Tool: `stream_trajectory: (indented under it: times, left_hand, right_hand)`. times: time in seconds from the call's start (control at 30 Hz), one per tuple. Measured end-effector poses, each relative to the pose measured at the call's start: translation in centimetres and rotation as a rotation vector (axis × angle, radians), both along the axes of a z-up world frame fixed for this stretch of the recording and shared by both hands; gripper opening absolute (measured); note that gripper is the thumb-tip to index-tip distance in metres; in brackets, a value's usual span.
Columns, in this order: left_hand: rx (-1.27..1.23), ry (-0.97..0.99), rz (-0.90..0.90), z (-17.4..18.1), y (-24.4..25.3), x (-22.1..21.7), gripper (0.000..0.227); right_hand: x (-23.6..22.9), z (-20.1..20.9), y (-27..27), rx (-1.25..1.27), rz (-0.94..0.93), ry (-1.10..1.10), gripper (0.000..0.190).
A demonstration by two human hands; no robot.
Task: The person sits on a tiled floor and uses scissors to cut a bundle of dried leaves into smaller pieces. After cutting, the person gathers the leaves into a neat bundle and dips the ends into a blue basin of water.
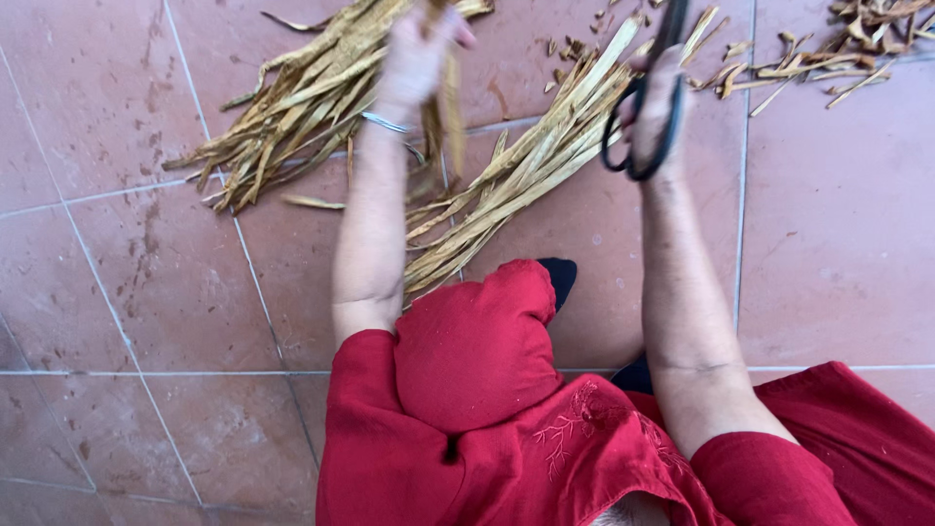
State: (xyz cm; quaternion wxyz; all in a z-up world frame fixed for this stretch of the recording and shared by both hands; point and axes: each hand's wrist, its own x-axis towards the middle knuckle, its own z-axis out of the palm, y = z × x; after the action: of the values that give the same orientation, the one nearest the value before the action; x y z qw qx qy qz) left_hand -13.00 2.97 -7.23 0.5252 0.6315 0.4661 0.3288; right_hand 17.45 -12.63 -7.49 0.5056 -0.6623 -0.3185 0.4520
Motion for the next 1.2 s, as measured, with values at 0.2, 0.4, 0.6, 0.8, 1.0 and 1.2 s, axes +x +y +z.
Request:
stream_trajectory:
  times: [0.2, 0.4, 0.6, 0.8, 1.0, 1.2]
  left_hand:
    - [0.414, 0.584, 0.172, 5.6, -0.3, -7.5, 0.021]
    - [0.390, 1.180, -0.061, -1.0, -3.7, -1.9, 0.019]
    - [-0.260, 0.854, -0.207, -7.6, -9.7, 2.3, 0.022]
    - [-0.158, 0.602, -0.095, -10.9, -9.0, 2.4, 0.022]
    - [-0.399, -0.103, 0.063, -6.5, -4.7, 1.9, 0.024]
    - [-0.359, -0.260, 0.155, -1.9, -2.7, 4.1, 0.020]
  right_hand:
    - [3.9, -1.2, -0.4, 0.117, -0.088, 0.161, 0.084]
    - [3.3, -2.1, -0.7, 0.177, -0.033, 0.169, 0.078]
    - [2.3, -1.7, -1.0, 0.176, -0.019, 0.102, 0.082]
    - [0.5, -0.2, -0.4, 0.124, 0.061, 0.014, 0.082]
    - [-2.6, 0.8, -0.6, -0.126, 0.379, -0.017, 0.070]
    - [-5.6, 1.0, -0.9, -0.039, 0.526, -0.131, 0.068]
